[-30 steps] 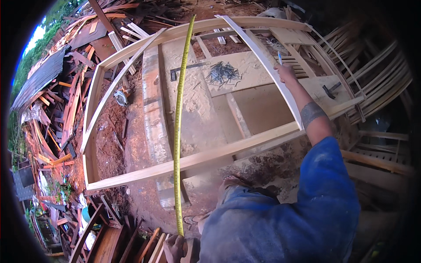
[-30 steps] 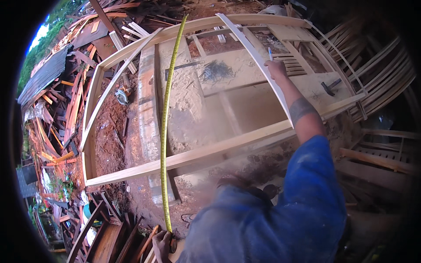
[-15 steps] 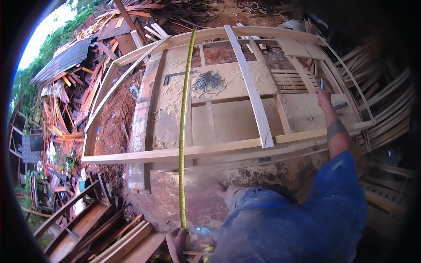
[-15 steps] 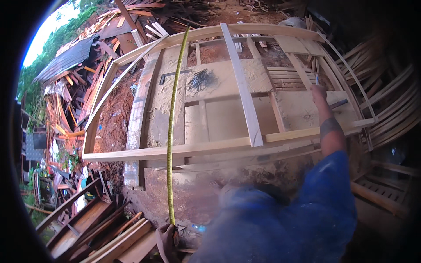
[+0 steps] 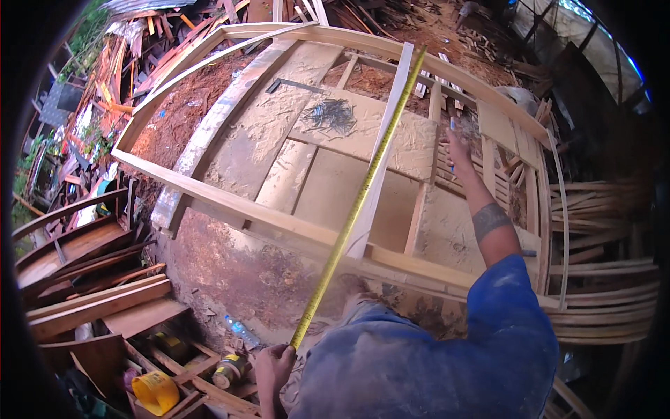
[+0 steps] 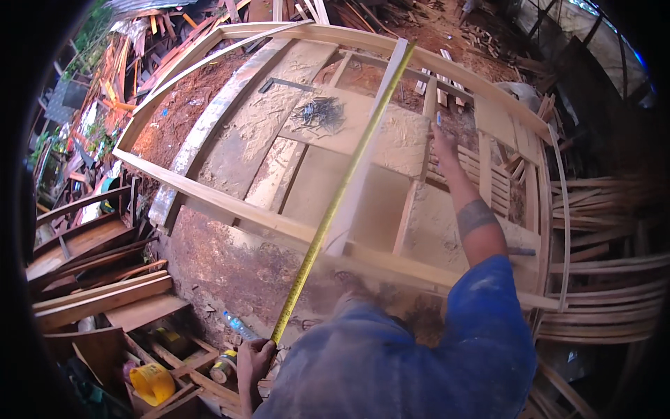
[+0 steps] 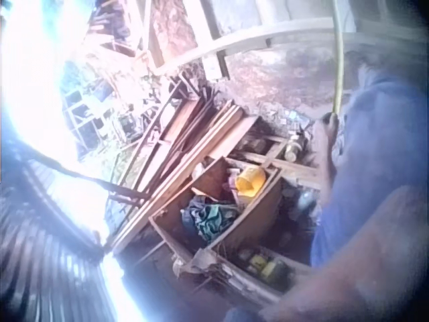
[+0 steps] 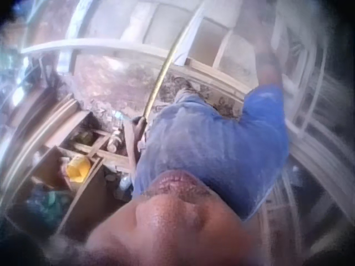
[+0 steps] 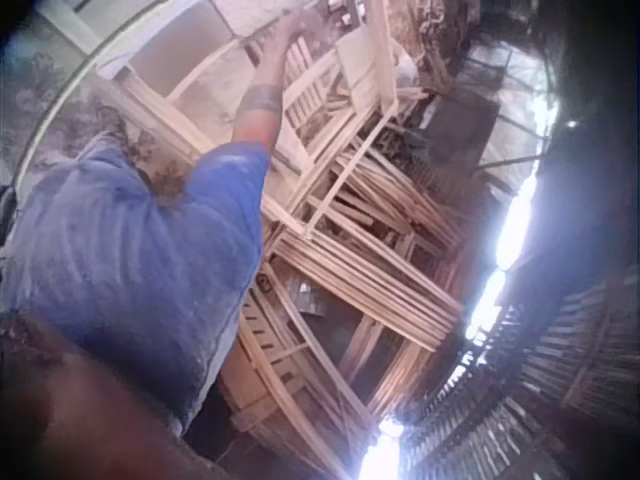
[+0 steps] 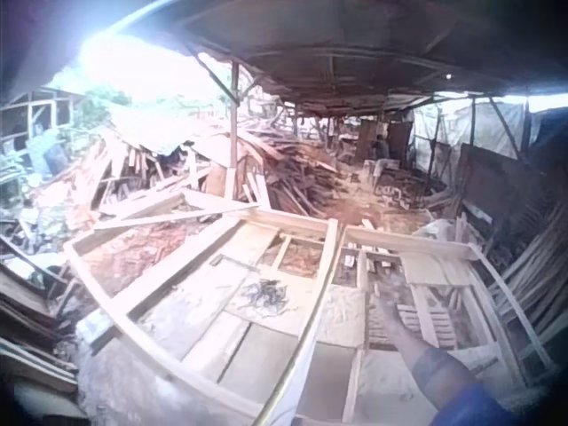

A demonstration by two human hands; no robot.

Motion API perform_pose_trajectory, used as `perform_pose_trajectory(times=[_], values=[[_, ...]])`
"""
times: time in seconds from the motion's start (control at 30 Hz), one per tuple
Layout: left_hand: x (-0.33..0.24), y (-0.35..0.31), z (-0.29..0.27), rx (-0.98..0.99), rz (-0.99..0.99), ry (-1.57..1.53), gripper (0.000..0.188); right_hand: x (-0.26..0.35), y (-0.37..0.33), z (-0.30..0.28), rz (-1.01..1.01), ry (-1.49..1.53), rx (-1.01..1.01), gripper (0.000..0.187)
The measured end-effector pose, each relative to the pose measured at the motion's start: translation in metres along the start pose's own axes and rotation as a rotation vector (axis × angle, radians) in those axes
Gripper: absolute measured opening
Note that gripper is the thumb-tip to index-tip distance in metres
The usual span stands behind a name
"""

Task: The person assembles a wooden frame by hammering nails into wooden strips, measuring lengths with a tape measure, marking with a pencil, and smoothing the edges using an angle grinder.

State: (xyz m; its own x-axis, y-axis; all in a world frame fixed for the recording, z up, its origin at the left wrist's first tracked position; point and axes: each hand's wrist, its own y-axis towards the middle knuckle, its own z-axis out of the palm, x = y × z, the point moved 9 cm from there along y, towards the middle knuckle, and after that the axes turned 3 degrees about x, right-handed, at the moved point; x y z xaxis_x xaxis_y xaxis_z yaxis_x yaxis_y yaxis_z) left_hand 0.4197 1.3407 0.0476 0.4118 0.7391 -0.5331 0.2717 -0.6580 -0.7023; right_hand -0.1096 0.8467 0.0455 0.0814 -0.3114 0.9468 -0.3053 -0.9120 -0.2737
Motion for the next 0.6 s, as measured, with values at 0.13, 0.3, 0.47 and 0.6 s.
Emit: perform_pose_trajectory(times=[0.13, 0.3, 0.47, 0.6], values=[[-0.051, 0.006, 0.052, -0.013, 0.020, 0.039, 0.033, 0.007, 0.078, 0.012, -0.051, -0.060, 0.007, 0.056], [-0.104, 0.010, 0.089, -0.001, -0.035, 0.123, 0.033, 0.011, 0.149, 0.027, -0.084, -0.139, -0.051, 0.042], [-0.129, 0.015, 0.101, -0.066, -0.083, 0.094, 0.034, 0.000, 0.208, 0.063, -0.079, -0.106, 0.066, 0.021], [-0.134, 0.025, 0.111, -0.062, -0.123, 0.085, 0.033, 0.011, 0.215, 0.092, -0.008, -0.012, 0.055, 0.015]])
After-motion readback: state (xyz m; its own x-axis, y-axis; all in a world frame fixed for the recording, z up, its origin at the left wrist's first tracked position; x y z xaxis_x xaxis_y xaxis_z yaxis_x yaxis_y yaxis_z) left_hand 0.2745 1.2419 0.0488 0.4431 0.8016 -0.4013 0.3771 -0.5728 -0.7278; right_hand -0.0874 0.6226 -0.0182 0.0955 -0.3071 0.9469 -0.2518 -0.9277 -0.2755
